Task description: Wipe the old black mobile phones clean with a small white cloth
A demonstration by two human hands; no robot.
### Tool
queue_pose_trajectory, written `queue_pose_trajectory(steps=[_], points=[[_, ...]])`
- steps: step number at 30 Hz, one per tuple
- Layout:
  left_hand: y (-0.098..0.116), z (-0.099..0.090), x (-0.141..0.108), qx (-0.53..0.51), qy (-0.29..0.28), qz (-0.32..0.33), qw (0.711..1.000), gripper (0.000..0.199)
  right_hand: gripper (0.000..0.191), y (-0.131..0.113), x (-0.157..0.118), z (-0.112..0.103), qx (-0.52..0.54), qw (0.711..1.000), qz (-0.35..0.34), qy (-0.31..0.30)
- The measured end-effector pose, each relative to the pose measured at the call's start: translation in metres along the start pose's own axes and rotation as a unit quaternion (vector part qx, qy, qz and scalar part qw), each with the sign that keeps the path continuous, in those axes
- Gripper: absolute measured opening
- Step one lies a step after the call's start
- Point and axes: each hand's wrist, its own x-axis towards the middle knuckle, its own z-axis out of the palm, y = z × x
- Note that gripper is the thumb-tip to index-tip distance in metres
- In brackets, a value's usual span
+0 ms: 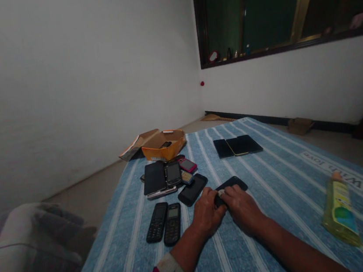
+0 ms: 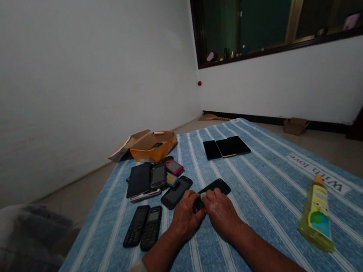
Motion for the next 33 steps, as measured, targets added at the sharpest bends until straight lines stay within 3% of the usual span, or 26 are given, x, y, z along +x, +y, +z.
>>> queue_pose_trajectory(steps=[33], points=[[-0.0049, 0.0, 0.0022, -0.004, 0.015, 0.021, 1.0, 0.021, 0.026, -0.0063, 0.0041, -0.0033, -0.019, 1.0, 0.014, -0.011]])
